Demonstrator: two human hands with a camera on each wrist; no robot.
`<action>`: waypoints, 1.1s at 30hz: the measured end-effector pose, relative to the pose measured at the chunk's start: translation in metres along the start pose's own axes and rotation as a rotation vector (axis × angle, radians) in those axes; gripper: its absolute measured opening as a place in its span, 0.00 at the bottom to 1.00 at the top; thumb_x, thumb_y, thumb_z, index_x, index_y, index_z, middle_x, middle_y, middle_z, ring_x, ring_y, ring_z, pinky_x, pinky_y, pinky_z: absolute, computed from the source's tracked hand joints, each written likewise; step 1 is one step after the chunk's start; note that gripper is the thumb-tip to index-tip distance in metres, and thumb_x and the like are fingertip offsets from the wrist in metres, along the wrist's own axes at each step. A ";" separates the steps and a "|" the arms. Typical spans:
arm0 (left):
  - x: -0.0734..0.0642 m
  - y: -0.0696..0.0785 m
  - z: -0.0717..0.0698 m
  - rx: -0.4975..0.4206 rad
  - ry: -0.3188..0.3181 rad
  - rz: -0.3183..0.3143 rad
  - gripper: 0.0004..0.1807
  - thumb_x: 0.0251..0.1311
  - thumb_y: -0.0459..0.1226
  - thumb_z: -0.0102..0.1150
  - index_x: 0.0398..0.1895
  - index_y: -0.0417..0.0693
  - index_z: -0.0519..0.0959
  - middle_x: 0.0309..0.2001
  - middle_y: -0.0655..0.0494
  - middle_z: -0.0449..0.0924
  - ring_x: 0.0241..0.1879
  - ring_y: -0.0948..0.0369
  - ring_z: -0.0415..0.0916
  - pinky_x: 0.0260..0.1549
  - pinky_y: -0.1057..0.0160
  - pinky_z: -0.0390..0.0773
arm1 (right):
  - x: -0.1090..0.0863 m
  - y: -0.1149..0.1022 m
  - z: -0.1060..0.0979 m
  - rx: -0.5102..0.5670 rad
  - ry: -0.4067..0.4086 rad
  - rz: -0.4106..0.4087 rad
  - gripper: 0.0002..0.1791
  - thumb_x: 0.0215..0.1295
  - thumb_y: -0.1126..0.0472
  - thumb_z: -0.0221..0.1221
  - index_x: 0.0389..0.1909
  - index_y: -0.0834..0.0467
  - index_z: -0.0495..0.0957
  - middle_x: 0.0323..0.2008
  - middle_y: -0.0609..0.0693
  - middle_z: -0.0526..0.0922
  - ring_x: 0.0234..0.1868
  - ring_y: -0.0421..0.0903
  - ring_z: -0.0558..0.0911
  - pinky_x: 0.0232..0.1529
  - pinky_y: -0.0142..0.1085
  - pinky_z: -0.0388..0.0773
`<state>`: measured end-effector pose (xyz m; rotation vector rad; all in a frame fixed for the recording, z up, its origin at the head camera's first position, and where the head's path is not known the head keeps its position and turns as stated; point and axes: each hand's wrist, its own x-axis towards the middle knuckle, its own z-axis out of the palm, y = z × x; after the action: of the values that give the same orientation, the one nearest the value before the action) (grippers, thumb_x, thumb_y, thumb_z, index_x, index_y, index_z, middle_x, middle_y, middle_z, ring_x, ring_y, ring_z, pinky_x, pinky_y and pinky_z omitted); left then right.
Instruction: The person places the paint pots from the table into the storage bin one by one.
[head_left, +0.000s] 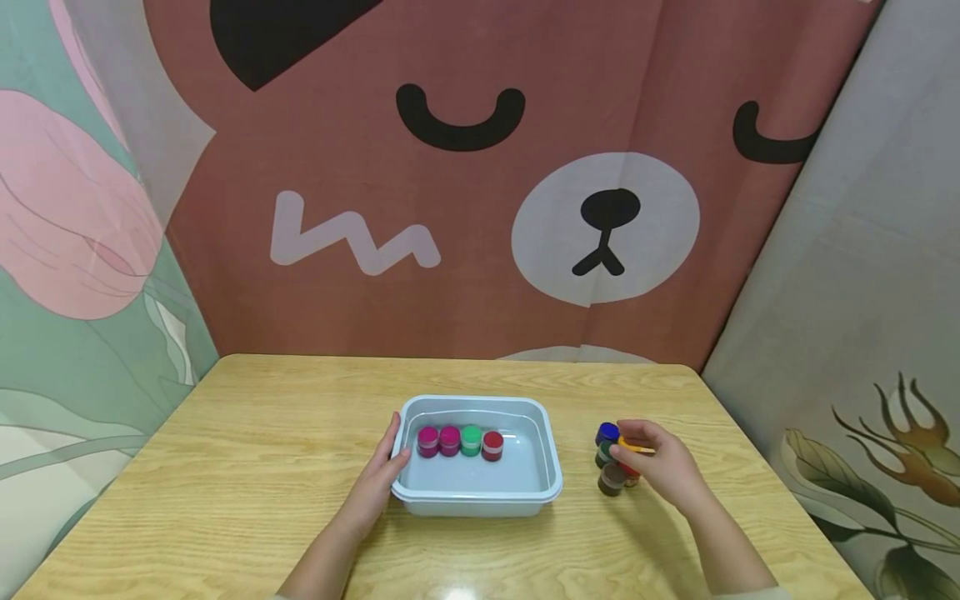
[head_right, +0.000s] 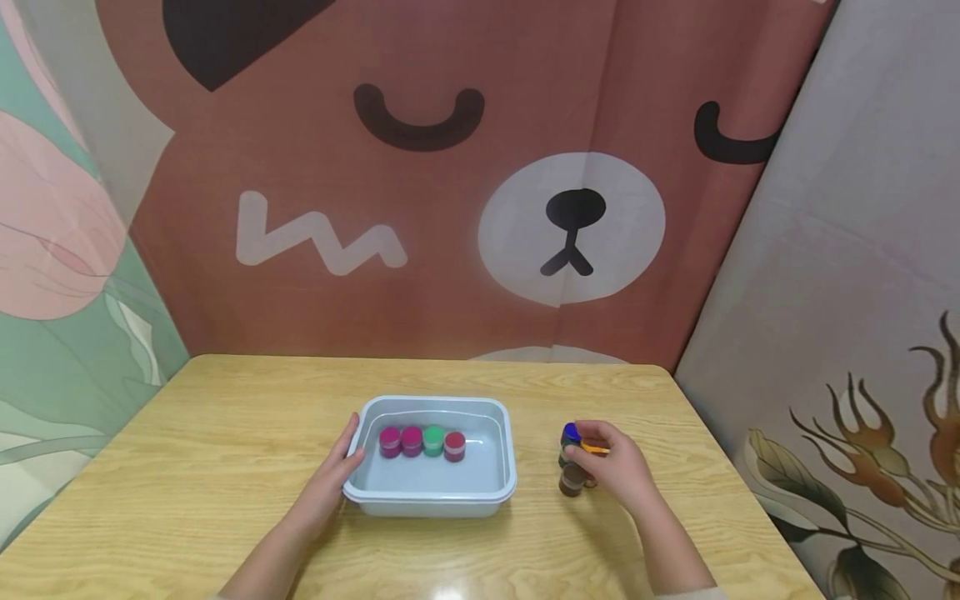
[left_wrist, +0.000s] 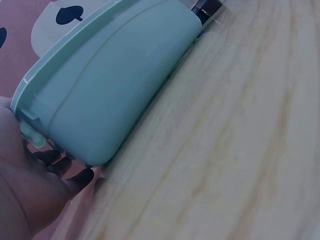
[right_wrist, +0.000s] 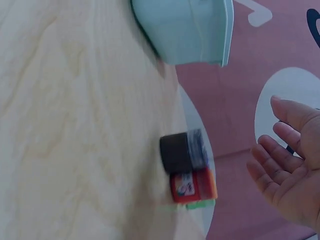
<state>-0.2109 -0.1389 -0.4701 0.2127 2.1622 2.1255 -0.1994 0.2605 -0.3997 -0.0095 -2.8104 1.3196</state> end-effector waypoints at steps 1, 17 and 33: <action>0.000 0.000 0.000 0.000 0.000 0.000 0.36 0.74 0.40 0.41 0.79 0.50 0.40 0.80 0.50 0.30 0.78 0.43 0.25 0.73 0.36 0.30 | -0.001 0.002 -0.001 -0.002 0.000 0.005 0.29 0.66 0.54 0.63 0.63 0.63 0.71 0.60 0.63 0.76 0.61 0.61 0.76 0.51 0.44 0.83; 0.001 -0.002 0.000 -0.010 -0.012 0.014 0.36 0.74 0.39 0.40 0.79 0.49 0.39 0.80 0.50 0.29 0.78 0.44 0.24 0.74 0.37 0.30 | -0.005 0.042 -0.001 0.013 0.009 0.060 0.32 0.65 0.52 0.64 0.64 0.65 0.70 0.63 0.64 0.73 0.63 0.61 0.73 0.57 0.46 0.79; 0.001 0.000 0.000 -0.011 -0.021 0.014 0.36 0.74 0.39 0.39 0.79 0.48 0.38 0.80 0.48 0.29 0.78 0.43 0.23 0.74 0.37 0.30 | -0.001 0.068 0.003 0.036 -0.014 0.127 0.35 0.61 0.47 0.66 0.64 0.63 0.70 0.59 0.61 0.77 0.54 0.50 0.79 0.47 0.34 0.80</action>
<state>-0.2120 -0.1387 -0.4701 0.2486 2.1437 2.1316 -0.1987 0.3017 -0.4542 -0.1823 -2.8396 1.4000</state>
